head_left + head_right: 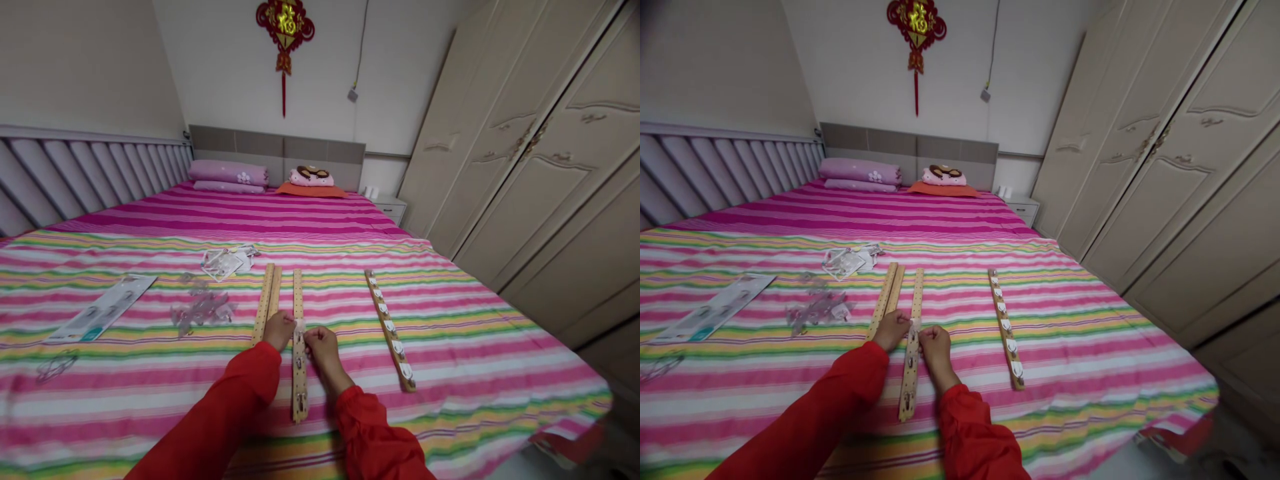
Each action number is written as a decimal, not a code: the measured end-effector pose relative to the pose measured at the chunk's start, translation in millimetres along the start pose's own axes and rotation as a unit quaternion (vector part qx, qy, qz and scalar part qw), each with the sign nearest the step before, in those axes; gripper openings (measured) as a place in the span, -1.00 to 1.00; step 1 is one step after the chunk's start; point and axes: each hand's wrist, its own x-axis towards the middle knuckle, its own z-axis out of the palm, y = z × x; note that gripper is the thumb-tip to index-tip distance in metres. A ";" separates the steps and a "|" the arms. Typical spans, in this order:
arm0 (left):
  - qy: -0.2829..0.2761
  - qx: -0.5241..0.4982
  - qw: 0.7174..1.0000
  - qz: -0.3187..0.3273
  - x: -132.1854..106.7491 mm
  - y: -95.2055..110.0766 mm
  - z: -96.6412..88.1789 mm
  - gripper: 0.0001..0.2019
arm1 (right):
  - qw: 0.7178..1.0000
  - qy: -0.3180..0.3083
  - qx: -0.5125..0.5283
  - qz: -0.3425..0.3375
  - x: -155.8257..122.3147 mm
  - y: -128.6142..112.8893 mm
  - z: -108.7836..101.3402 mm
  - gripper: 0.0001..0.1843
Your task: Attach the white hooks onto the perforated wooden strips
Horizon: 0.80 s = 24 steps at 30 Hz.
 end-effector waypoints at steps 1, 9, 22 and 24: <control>0.003 0.010 1.000 0.002 0.6 -0.4 0.2 -0.91 | 1.000 0.001 -0.003 -0.001 0.2 0.6 0.0 -0.92; 0.016 0.069 0.997 0.020 0.6 -3.7 2.8 -0.95 | 1.000 0.002 -0.015 -0.007 1.2 4.0 0.1 -0.91; 0.027 0.134 0.990 0.025 -1.4 -2.7 3.5 -0.92 | 0.999 0.011 -0.036 -0.005 4.3 8.1 0.3 -0.95; 0.027 0.139 0.990 0.017 -0.8 -2.1 3.1 -0.92 | 0.999 0.008 -0.035 -0.001 4.4 7.7 0.0 -0.94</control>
